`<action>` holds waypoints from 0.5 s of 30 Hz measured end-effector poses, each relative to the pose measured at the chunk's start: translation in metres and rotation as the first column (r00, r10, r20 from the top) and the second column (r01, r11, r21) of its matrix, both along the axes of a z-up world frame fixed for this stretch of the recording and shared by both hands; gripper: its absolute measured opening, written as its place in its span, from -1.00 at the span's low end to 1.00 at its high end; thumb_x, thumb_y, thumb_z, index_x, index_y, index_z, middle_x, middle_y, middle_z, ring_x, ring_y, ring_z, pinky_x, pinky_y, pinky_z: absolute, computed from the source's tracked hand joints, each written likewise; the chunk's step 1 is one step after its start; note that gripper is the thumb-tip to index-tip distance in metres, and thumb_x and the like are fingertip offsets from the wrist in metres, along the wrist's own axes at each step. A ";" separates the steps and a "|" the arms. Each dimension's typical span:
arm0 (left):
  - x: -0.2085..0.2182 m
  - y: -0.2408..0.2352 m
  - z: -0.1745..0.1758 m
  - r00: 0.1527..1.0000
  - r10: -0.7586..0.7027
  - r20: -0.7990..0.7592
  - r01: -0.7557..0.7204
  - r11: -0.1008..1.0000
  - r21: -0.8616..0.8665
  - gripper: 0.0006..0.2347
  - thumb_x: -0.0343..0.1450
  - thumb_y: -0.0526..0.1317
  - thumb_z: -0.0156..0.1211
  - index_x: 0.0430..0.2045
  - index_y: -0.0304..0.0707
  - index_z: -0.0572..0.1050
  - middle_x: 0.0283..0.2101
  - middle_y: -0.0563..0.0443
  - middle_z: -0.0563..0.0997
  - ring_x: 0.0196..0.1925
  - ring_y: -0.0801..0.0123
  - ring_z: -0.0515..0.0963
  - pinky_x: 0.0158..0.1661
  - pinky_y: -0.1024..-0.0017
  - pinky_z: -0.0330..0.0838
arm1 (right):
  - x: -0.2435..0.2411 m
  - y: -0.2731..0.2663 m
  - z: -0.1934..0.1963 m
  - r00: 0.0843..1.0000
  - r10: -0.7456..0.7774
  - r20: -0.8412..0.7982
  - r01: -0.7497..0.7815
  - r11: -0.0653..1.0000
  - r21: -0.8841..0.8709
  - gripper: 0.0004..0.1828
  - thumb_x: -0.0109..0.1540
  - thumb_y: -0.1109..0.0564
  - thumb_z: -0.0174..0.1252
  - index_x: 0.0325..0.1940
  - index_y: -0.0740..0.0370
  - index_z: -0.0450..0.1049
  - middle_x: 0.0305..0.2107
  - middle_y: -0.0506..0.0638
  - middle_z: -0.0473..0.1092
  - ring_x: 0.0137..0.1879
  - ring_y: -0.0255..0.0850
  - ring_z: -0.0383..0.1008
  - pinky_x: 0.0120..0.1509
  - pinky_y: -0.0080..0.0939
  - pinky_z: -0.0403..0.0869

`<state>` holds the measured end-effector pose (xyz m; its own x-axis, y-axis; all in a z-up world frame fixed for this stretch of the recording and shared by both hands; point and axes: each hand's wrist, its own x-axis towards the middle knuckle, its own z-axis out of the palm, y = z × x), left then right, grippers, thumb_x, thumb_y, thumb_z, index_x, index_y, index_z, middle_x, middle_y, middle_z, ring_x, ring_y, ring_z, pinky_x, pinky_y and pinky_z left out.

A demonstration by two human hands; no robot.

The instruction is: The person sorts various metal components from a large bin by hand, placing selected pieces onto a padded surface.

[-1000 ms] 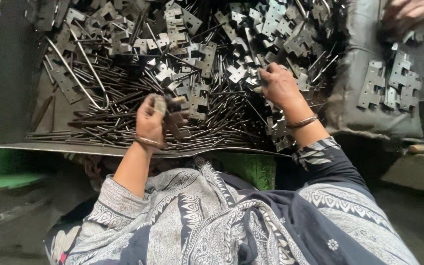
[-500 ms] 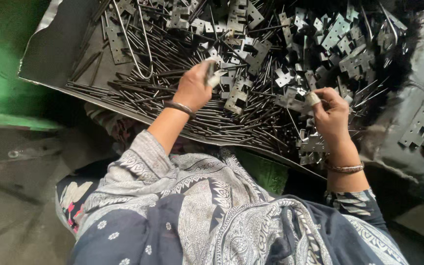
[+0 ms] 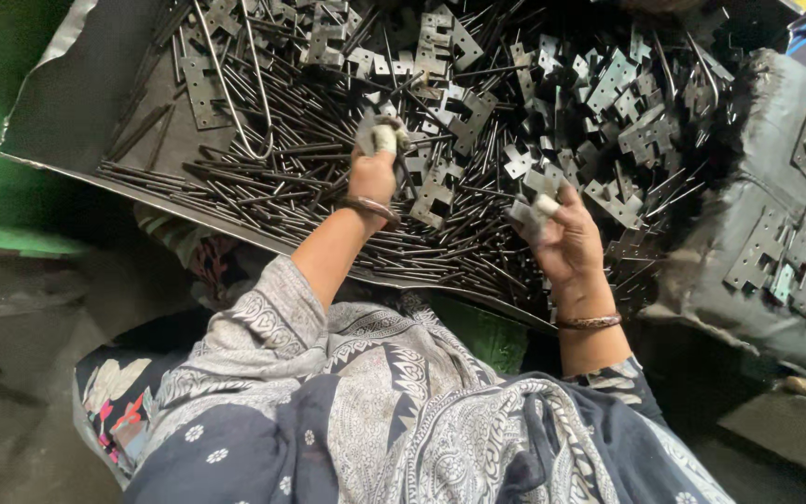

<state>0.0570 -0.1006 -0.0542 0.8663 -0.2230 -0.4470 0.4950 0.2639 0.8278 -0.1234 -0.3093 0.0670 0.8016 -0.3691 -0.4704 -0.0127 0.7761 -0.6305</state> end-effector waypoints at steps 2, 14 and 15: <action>-0.008 0.010 0.004 0.988 -0.033 -0.151 -0.014 0.954 -0.299 -0.83 0.57 -0.16 0.14 -0.17 -0.30 0.52 -0.33 0.03 0.59 -0.32 0.32 0.52 -0.25 0.28 0.46 | 0.008 0.015 0.008 0.991 0.134 0.000 -0.124 0.920 -0.373 -0.30 0.16 0.44 0.11 0.41 0.23 0.24 0.05 0.12 0.46 0.04 -0.08 0.60 0.12 -0.07 0.64; -0.095 -0.008 0.049 0.822 -0.544 -0.170 0.285 0.651 -0.703 -0.60 0.64 0.06 -0.07 0.08 -0.36 0.41 0.10 -0.17 0.50 0.17 0.13 0.49 0.20 0.20 0.41 | -0.006 0.065 0.021 0.870 0.423 -0.252 -0.289 0.023 -0.957 -0.09 0.12 0.44 -0.04 0.59 0.14 0.10 0.19 0.23 0.44 0.21 0.01 0.56 0.23 -0.16 0.54; -0.097 -0.013 0.056 0.814 -0.581 0.009 0.513 0.710 -0.483 -0.65 0.53 -0.04 0.04 0.14 -0.20 0.34 0.16 -0.12 0.46 0.19 0.17 0.46 0.19 0.22 0.36 | -0.006 0.046 0.023 0.886 0.390 -0.250 -0.377 0.291 -0.879 -0.19 0.20 0.39 0.05 0.57 0.17 0.17 0.09 0.19 0.48 0.04 -0.09 0.53 0.12 -0.19 0.55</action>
